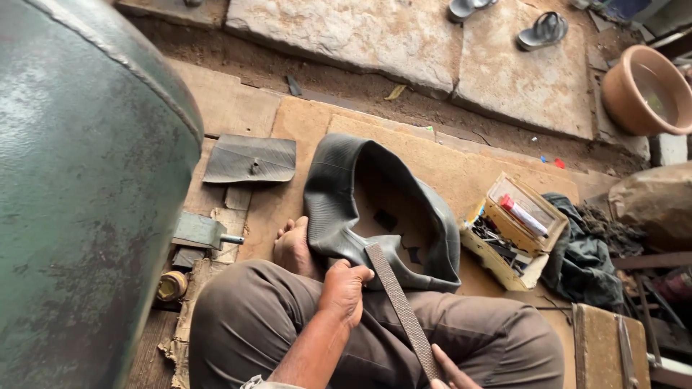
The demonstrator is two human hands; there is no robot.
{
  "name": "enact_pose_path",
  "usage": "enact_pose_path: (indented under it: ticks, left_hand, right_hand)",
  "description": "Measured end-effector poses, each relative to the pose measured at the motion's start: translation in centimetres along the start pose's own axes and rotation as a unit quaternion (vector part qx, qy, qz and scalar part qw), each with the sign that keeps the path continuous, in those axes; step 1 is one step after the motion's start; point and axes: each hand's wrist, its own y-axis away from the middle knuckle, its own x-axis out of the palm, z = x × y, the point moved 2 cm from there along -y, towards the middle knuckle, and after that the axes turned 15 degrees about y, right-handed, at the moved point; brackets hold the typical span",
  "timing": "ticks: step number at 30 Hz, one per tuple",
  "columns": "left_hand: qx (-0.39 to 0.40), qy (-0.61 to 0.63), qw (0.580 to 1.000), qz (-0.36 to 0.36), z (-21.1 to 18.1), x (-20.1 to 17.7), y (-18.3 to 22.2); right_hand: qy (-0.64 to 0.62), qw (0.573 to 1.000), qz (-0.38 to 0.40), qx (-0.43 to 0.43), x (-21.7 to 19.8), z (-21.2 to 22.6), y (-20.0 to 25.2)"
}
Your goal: Patching a hole in a motorcycle inner tube by roughening the rubber with a file and applying a patch.
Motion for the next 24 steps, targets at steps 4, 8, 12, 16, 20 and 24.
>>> enact_pose_path:
  ticks: [4,8,12,16,20,24]
  left_hand:
    - [0.0,-0.017,1.0,-0.021,-0.5,-0.6,-0.4]
    - [-0.018,-0.017,0.999,0.024,-0.6,-0.2,-0.3]
    - [0.008,-0.042,0.999,0.021,-0.7,0.0,-0.3]
    - [0.021,-0.051,0.998,-0.016,-0.4,-0.7,-1.1]
    - [0.022,-0.022,0.999,-0.019,0.9,-1.0,-1.9]
    - [0.016,-0.017,0.999,-0.024,0.2,-0.6,-1.1]
  right_hand:
    - [0.082,0.962,-0.08,-0.248,3.1,13.2,-1.2]
    - [-0.02,0.996,-0.038,-0.081,5.4,27.9,-2.8]
    - [-0.075,0.988,-0.059,-0.12,4.4,28.1,-4.4]
    - [0.012,0.983,-0.065,-0.168,1.1,20.4,-1.7]
    - [0.003,1.0,-0.016,-0.021,-1.3,2.8,0.3]
    - [0.052,0.995,-0.009,-0.089,0.8,13.1,0.2]
